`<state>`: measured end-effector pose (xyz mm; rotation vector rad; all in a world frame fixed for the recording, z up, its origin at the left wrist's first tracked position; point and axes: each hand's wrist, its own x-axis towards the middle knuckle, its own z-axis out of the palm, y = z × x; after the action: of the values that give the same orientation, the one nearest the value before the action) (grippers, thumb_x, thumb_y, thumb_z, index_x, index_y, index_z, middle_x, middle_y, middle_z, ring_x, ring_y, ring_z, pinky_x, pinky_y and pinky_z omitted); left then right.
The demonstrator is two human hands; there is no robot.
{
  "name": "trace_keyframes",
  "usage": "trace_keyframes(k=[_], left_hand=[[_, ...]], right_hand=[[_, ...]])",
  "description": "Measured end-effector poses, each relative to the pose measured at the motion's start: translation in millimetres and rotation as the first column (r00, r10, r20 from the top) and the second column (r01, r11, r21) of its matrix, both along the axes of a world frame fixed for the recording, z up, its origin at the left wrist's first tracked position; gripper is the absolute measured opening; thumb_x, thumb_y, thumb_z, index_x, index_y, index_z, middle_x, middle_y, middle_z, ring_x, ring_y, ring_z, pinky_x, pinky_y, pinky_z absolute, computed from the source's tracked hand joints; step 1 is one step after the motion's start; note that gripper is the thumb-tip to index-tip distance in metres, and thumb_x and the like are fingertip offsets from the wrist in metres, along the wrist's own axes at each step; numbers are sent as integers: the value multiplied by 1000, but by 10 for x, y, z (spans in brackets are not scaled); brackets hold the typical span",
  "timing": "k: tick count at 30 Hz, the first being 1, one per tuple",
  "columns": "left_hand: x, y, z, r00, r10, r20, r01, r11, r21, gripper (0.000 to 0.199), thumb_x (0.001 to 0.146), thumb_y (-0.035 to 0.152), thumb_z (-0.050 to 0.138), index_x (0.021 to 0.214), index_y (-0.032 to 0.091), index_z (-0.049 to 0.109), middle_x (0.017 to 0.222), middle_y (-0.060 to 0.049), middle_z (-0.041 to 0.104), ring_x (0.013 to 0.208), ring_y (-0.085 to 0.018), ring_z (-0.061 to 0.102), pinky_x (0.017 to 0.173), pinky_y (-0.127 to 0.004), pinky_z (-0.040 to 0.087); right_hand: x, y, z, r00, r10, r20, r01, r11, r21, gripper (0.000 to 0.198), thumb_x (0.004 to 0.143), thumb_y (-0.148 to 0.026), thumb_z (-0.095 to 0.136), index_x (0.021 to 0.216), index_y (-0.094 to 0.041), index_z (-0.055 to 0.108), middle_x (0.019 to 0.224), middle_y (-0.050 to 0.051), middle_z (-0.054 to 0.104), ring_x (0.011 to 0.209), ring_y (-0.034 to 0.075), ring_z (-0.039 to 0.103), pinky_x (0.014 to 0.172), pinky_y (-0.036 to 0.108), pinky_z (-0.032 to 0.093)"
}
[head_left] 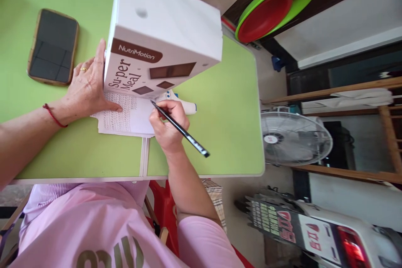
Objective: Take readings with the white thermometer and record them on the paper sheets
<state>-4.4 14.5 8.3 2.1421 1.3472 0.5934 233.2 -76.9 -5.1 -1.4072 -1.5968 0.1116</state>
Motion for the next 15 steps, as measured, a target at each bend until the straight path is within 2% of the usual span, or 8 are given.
trace_keyframes(k=[3,5,9,13,15], left_hand=[[5,0,10,1000,5,12,-5,1000,-6,128,57,71,93,165,29,37,165,-12,49,161,-52,29,135,-63,20],[15,-10,47,1000,16,23,-16,1000,-14,124,64,75,86,165,22,36,169,-14,44,161,-52,29,134,-63,20],[20,-34,141,996,18,82,-17,1000,-6,118,79,82,66,164,8,32,175,-20,34,160,-49,33,134,-58,23],[-3,-37,181,992,30,120,-31,1000,0,124,82,91,57,172,15,18,177,-13,33,158,-45,40,131,-55,31],[-13,-34,186,991,56,120,-55,998,-18,126,82,91,57,175,19,12,173,-10,42,155,-45,44,127,-56,36]], right_hand=[[143,-49,137,977,65,201,-59,998,-35,17,88,-16,57,96,-26,69,84,1,67,71,17,64,69,33,57],[223,-77,208,952,116,282,-99,992,-72,20,88,-14,58,96,-25,72,88,3,68,79,19,67,71,35,57],[291,-94,269,901,203,383,-158,977,-144,21,88,-10,66,93,-25,78,95,5,69,84,20,63,77,38,53],[270,-78,261,831,302,467,-193,944,-266,24,87,-6,68,93,-25,81,98,6,72,89,22,62,82,40,48],[253,-76,250,812,337,476,-216,932,-291,25,89,-6,67,94,-25,82,96,6,72,92,22,62,83,40,47]])
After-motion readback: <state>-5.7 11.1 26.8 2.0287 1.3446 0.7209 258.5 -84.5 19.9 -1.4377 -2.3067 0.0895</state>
